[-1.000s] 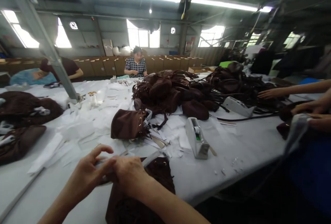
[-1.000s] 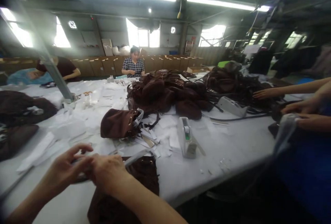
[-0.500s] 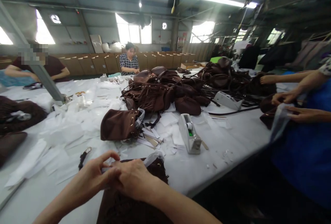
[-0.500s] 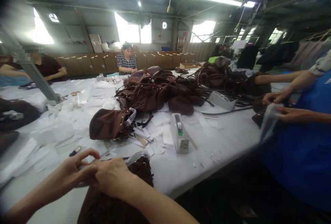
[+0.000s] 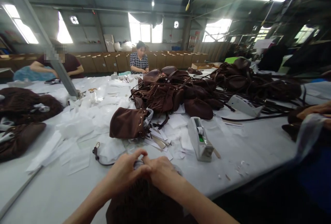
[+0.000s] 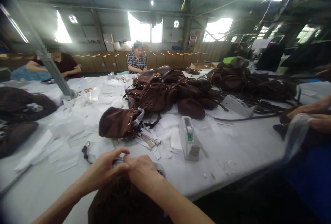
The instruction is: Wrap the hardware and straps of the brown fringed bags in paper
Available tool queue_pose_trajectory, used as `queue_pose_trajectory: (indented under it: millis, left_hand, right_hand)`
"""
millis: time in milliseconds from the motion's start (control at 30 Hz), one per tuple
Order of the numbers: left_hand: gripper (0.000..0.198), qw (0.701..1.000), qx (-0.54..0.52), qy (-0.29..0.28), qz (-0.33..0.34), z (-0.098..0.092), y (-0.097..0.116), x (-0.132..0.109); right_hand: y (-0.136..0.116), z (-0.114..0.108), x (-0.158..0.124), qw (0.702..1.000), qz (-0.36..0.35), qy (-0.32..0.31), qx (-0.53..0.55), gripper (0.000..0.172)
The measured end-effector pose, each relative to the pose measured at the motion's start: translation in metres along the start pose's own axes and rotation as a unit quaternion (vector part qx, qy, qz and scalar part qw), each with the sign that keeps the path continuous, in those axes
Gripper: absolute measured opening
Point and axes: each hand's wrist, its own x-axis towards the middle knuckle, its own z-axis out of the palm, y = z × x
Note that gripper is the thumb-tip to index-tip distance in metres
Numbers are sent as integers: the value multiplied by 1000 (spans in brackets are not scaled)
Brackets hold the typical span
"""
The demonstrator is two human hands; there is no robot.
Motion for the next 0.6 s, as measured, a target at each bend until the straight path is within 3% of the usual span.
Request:
queue_pose_trajectory:
  millis: [100,200,267,333,400,433,500,600]
  left_hand:
    - [28,985,-155,57,-40,11,2,2]
    - [37,907,-368,187,-77,30,-10,8]
    - [39,879,-411,227,-79,37,-20,12]
    - [41,918,-349,169,-76,36,-29,13]
    - [38,972,-219,42,-76,24,-35,8]
    - [36,984,-157,-23,-85,17,-38,4]
    - [39,979,-92,-119,-136,1,-43,-7]
    - [43,948,-111,-178,-238,-15,-48,-20]
  right_hand:
    - [3,-10,2,993,4,37,112,30]
    - [8,-17,2,983,6,38,178,33]
    - [12,-14,1,989,36,45,134,31]
    - [15,-4,-2,996,64,48,33,30]
    - [16,8,-6,997,48,34,-49,31]
    - [15,14,-8,997,23,26,-69,31]
    - [11,23,-11,996,-27,18,-82,29]
    - [1,31,-11,995,-63,25,-79,29]
